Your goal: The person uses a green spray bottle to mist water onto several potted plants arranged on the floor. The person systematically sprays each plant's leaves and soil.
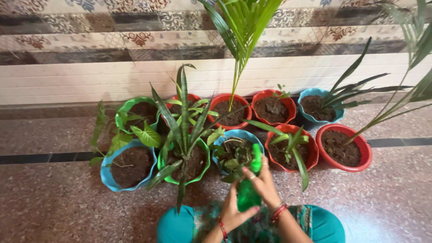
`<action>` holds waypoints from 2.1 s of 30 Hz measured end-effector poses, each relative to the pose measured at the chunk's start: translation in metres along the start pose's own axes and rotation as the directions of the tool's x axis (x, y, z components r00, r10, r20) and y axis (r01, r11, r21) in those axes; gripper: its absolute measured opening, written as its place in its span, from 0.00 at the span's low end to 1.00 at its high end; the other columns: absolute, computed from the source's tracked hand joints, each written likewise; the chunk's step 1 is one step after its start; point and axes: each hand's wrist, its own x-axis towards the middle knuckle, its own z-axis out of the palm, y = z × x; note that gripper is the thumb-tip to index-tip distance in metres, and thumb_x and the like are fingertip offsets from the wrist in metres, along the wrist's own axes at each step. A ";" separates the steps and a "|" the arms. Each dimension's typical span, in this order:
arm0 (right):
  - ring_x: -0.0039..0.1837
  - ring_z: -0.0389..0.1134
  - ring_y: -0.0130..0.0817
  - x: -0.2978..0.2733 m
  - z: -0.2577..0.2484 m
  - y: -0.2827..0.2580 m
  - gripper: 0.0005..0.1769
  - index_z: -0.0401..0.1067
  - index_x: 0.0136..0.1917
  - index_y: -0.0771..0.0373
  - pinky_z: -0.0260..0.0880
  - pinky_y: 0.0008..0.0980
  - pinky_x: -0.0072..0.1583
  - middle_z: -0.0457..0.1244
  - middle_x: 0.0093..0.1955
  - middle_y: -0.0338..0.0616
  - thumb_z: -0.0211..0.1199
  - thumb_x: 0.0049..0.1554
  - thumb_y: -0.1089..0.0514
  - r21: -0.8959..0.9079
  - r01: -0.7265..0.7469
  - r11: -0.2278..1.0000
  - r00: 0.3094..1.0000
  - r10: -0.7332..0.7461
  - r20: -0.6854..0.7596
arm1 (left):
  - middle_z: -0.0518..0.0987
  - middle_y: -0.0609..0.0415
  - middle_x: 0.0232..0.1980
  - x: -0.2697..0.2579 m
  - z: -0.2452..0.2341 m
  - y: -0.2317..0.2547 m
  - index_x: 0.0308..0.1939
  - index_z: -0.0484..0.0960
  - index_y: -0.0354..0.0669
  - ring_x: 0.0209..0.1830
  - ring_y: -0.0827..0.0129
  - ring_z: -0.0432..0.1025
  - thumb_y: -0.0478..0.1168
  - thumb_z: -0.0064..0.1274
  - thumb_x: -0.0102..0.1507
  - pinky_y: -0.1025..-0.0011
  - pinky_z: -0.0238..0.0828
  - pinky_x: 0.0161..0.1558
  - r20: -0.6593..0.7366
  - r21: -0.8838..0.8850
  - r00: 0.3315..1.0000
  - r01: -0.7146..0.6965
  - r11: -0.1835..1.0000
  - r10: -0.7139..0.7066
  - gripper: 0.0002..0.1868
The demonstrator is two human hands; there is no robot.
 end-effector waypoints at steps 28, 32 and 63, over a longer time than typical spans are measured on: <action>0.52 0.70 0.35 -0.039 -0.001 0.056 0.40 0.56 0.73 0.56 0.72 0.35 0.54 0.67 0.52 0.47 0.70 0.51 0.60 -0.084 -0.090 0.992 0.973 0.070 -0.219 | 0.82 0.51 0.56 0.001 0.032 -0.076 0.64 0.70 0.46 0.55 0.63 0.79 0.56 0.78 0.41 0.65 0.76 0.57 0.151 0.175 0.941 0.277 0.945 -0.303 0.52; 0.53 0.71 0.34 -0.035 0.010 0.040 0.41 0.54 0.72 0.56 0.71 0.35 0.56 0.67 0.53 0.46 0.72 0.51 0.59 -0.128 -0.015 0.992 0.996 0.003 -0.090 | 0.83 0.51 0.55 0.004 0.020 -0.054 0.64 0.69 0.47 0.54 0.63 0.80 0.55 0.78 0.40 0.65 0.77 0.55 0.111 0.089 0.970 0.206 0.974 -0.216 0.52; 0.52 0.64 0.31 -0.002 -0.084 0.071 0.44 0.50 0.76 0.56 0.69 0.31 0.53 0.60 0.51 0.39 0.66 0.51 0.67 0.114 -0.097 0.989 0.948 0.126 -0.291 | 0.73 0.45 0.67 0.076 0.095 -0.090 0.73 0.58 0.43 0.67 0.53 0.70 0.49 0.78 0.39 0.60 0.67 0.64 0.227 0.190 0.971 0.037 0.981 -0.081 0.63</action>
